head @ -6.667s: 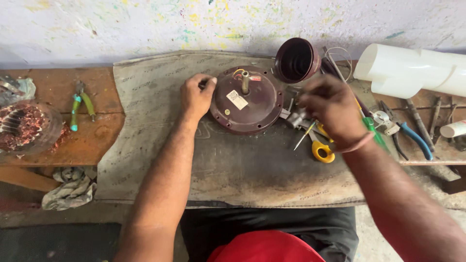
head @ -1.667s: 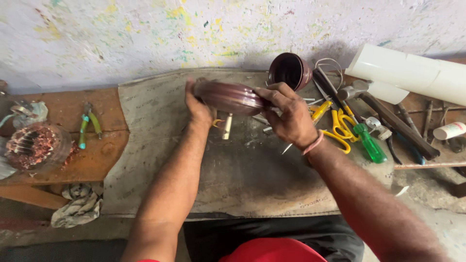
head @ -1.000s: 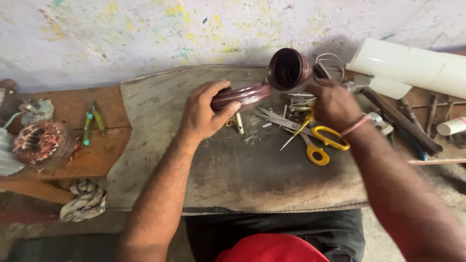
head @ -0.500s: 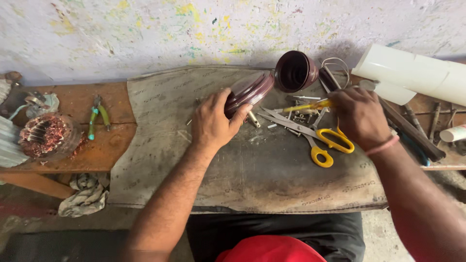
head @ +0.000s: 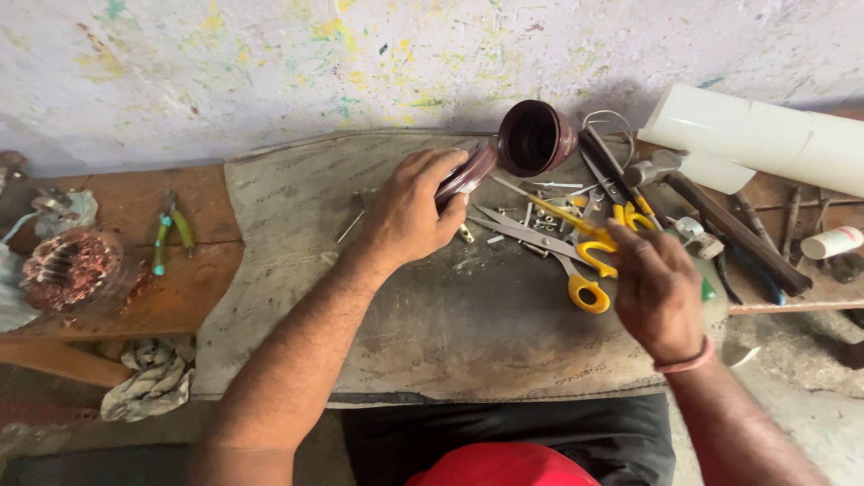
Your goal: The person disassembles a ceiling fan motor on a workbench by hand, using a screwdriver and a hammer to pry open the casing and manipulate internal components like wires and screws.
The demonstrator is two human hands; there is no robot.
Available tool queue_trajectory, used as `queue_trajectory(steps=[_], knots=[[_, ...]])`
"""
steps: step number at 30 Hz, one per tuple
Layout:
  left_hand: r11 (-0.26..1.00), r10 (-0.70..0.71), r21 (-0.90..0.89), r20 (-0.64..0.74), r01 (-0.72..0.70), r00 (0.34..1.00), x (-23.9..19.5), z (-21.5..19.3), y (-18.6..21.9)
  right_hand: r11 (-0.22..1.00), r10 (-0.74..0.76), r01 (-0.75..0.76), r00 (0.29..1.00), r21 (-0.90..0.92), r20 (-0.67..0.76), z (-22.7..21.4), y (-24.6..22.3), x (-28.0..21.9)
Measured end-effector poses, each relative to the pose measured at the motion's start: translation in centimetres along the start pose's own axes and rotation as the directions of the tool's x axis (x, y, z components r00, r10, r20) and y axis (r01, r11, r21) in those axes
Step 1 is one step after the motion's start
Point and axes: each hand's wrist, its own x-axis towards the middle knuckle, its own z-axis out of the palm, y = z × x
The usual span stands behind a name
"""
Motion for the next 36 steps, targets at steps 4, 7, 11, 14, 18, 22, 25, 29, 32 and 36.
queue_trajectory(steps=[4, 7, 11, 14, 18, 22, 25, 29, 32, 36], knots=[[1.0, -0.012, 0.003, 0.02, 0.012, 1.0, 0.1, 0.1, -0.1, 0.996, -0.062, 0.062, 0.998, -0.064, -0.01, 0.5, -0.3, 0.1], [1.0, 0.0, 0.001, 0.043, 0.0, 0.999, 0.3, 0.0, -0.2, 0.981, -0.173, 0.163, 0.981, -0.102, -0.092, 0.8, -0.6, -0.1], [0.945, 0.323, 0.025, 0.072, -0.326, 0.944, 1.7, 1.7, -0.2, 0.985, -0.167, 0.162, 0.981, -0.06, -0.1, 0.9, -1.1, -0.3], [0.9, 0.433, -0.061, 0.249, -0.432, 0.866, 3.3, 4.0, 0.5, 0.981, -0.182, 0.175, 0.978, -0.081, -0.1, 0.8, -1.5, -0.1], [0.914, 0.399, -0.099, 0.387, -0.393, 0.831, 4.0, 3.6, 1.1, 0.981, -0.176, 0.169, 0.982, -0.098, -0.068, 0.2, -1.8, 0.3], [0.945, 0.327, -0.13, 0.459, -0.301, 0.826, 4.5, 2.9, 1.4, 0.987, -0.152, 0.153, 0.988, -0.039, 0.017, -0.3, -1.0, 0.8], [0.966, 0.257, -0.146, 0.469, -0.214, 0.845, 4.9, 3.0, 1.7, 0.935, -0.211, 0.177, 0.974, 0.307, 0.081, -1.9, 3.1, 1.8], [0.972, 0.219, -0.188, 0.481, -0.144, 0.849, 5.9, 3.3, 1.9, 0.952, 0.305, -0.306, 0.943, -0.02, 0.129, -2.4, 12.3, 2.9], [0.988, 0.129, -0.145, 0.635, -0.047, 0.761, 7.1, 2.7, 1.5, 0.791, 0.513, -0.233, 0.757, -0.566, 0.405, -0.4, 17.3, 3.3], [0.964, 0.08, -0.229, 0.732, 0.133, 0.677, 9.2, 2.6, -0.2, 0.779, 0.551, -0.261, 0.719, -0.57, 0.423, 1.6, 20.1, 4.3]])
